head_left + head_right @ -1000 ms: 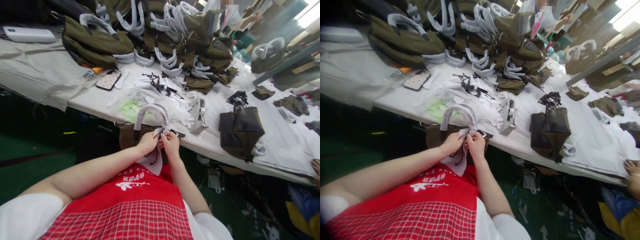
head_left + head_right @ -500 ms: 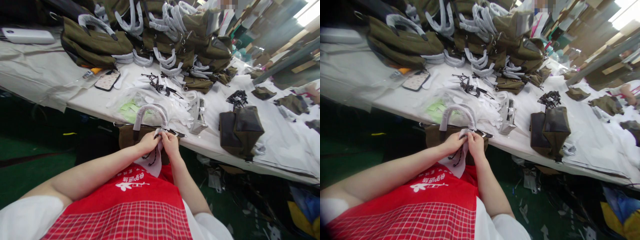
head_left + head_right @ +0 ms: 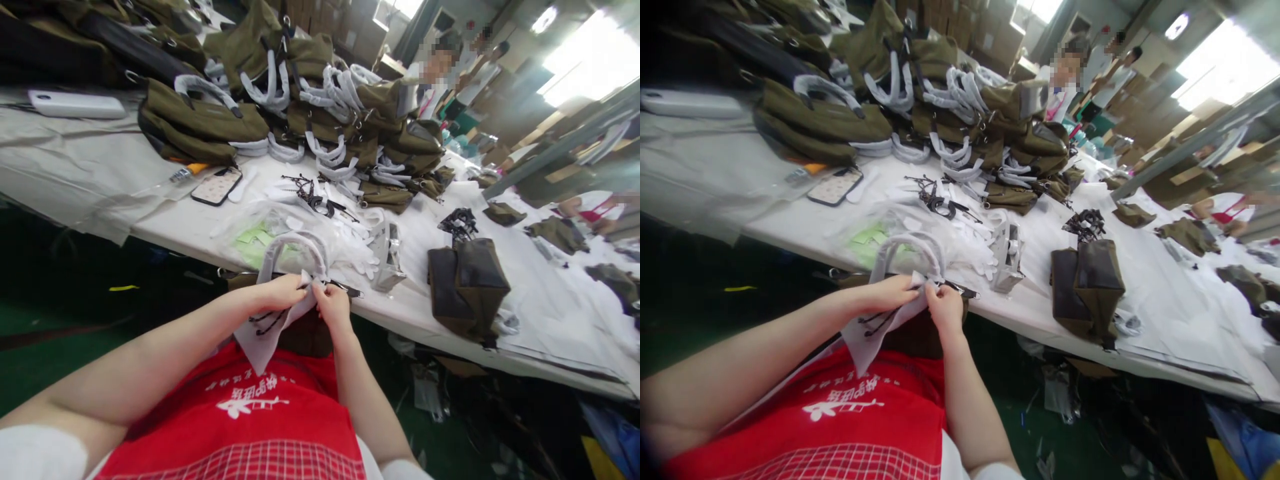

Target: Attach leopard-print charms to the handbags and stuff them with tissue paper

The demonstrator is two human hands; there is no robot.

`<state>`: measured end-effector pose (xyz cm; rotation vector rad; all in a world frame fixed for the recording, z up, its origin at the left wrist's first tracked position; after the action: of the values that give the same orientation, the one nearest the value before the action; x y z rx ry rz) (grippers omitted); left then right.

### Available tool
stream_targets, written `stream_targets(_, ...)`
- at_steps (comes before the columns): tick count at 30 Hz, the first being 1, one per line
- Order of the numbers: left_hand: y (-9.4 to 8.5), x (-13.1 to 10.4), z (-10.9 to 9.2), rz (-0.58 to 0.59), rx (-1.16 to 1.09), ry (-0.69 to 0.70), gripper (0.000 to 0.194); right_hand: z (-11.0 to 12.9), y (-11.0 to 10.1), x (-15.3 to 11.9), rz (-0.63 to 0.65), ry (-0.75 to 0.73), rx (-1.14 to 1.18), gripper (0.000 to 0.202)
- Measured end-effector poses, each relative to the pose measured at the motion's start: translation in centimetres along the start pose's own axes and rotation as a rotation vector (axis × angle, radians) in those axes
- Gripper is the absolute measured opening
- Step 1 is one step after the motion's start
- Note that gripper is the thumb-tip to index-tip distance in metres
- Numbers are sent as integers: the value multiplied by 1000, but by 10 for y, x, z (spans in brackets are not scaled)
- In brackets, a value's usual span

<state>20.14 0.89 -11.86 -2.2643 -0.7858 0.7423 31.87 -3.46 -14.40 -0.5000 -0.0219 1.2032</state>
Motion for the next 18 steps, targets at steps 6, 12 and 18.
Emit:
stream_targets(6,8,1,-10,-71,285,-78,26,-8,3,3,-33,-31,52,28)
stream_targets(12,14,-2,-30,-100,339,-79,29,-5,6,3,23,-69,121,30)
stream_targets(18,10,3,-19,-150,62,-119,25,3,6,-4,108,-113,195,39)
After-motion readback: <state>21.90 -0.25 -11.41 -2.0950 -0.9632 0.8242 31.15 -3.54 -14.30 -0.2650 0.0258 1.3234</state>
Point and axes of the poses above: each hand's wrist, its own x-axis towards the middle knuckle, its own y-axis out of the palm, z = x × y, the point moved 10 cm from there along x, towards the middle knuckle, and after that the axes turned 15 degrees about x, right-handed, at the moved point
